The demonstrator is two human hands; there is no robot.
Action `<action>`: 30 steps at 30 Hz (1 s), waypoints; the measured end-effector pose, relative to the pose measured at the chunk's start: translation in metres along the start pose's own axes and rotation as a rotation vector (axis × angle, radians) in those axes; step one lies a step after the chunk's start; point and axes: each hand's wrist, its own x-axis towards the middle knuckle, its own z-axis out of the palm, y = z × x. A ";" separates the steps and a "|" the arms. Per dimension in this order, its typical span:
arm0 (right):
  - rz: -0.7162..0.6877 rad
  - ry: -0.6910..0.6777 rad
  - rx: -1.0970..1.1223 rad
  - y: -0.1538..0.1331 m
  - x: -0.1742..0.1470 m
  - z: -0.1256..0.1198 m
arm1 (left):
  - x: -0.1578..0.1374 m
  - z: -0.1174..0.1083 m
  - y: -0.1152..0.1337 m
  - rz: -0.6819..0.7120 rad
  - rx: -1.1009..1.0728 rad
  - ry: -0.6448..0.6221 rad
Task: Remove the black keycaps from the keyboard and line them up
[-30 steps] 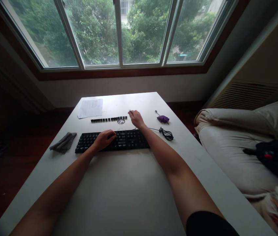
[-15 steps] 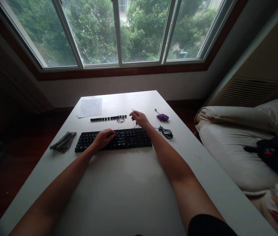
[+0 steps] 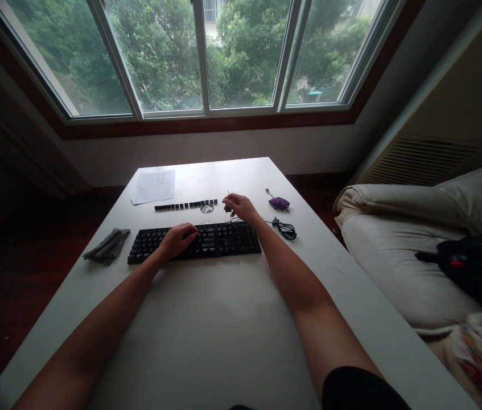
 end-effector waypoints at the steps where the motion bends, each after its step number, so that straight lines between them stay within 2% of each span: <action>1: -0.009 -0.004 -0.009 0.000 0.000 0.000 | 0.000 0.000 0.000 0.000 -0.001 0.000; 6: -0.030 -0.013 -0.058 -0.003 -0.003 -0.002 | -0.001 0.000 0.000 0.003 -0.001 -0.005; 12: 0.001 -0.103 -0.100 -0.009 -0.006 -0.002 | 0.000 0.001 -0.001 -0.001 -0.003 0.006; 18: 0.026 -0.138 -0.139 -0.013 -0.005 -0.006 | 0.000 0.001 0.000 -0.010 -0.010 0.010; 22: 0.042 -0.131 -0.146 -0.011 -0.005 -0.003 | 0.000 0.000 0.001 -0.011 -0.013 0.009; 30: 0.065 -0.224 -0.117 -0.023 -0.014 0.002 | 0.000 -0.002 0.003 -0.009 -0.002 0.002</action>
